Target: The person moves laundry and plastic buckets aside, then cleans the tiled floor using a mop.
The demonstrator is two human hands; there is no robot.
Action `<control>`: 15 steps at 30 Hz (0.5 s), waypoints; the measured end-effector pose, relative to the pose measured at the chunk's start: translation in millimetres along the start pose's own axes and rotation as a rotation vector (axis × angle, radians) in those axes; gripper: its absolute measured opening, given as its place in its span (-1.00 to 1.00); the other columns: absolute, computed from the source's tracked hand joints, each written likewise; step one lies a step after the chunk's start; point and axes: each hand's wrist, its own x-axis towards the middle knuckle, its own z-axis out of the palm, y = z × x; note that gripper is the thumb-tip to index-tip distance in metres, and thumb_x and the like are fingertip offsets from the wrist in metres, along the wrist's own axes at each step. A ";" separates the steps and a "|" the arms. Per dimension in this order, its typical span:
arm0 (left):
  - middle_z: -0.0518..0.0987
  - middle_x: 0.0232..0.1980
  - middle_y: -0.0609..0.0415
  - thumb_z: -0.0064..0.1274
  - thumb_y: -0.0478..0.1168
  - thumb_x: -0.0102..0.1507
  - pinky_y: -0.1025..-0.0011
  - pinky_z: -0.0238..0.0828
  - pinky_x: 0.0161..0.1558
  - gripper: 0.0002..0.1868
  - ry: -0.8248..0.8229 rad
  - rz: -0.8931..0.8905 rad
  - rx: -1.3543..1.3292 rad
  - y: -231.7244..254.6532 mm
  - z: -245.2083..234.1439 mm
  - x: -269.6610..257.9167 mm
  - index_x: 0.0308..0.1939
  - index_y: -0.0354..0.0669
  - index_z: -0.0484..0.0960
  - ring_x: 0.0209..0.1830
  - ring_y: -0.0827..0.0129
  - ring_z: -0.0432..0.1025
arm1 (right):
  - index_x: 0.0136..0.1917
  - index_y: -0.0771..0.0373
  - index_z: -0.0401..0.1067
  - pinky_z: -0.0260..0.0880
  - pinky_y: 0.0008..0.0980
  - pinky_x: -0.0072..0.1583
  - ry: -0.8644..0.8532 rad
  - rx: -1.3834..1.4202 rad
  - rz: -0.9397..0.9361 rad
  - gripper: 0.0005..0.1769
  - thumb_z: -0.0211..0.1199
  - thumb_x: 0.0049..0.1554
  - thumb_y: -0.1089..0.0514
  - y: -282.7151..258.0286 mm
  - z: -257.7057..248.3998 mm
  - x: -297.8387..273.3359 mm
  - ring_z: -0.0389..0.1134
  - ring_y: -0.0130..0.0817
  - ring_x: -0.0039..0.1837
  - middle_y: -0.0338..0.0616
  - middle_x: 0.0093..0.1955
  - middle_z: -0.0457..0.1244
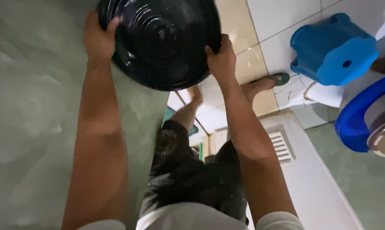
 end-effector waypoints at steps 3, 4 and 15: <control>0.60 0.14 -0.21 0.30 0.24 0.44 -0.01 0.42 0.15 -0.38 -0.028 -0.138 0.084 -11.2 0.5 0.0 0.23 -0.23 0.57 0.13 -0.18 0.49 | 0.24 0.25 0.31 0.37 0.07 0.19 0.002 -0.033 -0.060 -0.52 0.40 0.12 0.13 -6.2 -1.4 21.7 0.36 0.25 0.21 0.17 0.21 0.32; 0.59 0.08 -0.24 0.30 0.29 0.42 -0.03 0.40 0.10 -0.31 -0.011 -0.141 0.087 -13.3 3.0 1.9 0.19 -0.30 0.56 0.08 -0.18 0.48 | 0.24 0.25 0.31 0.37 0.07 0.19 0.005 -0.033 -0.059 -0.52 0.40 0.12 0.13 -5.7 0.5 27.4 0.36 0.25 0.21 0.17 0.21 0.32; 0.66 0.11 -0.16 0.18 0.38 0.43 0.02 0.46 0.19 -0.29 -0.084 -0.303 0.110 -40.8 0.3 12.0 0.18 -0.23 0.57 0.10 -0.08 0.56 | 0.50 0.13 0.17 0.36 -0.01 0.30 -0.022 0.016 0.026 -0.29 0.34 0.18 -0.01 25.9 35.1 6.9 0.33 0.19 0.34 0.15 0.37 0.26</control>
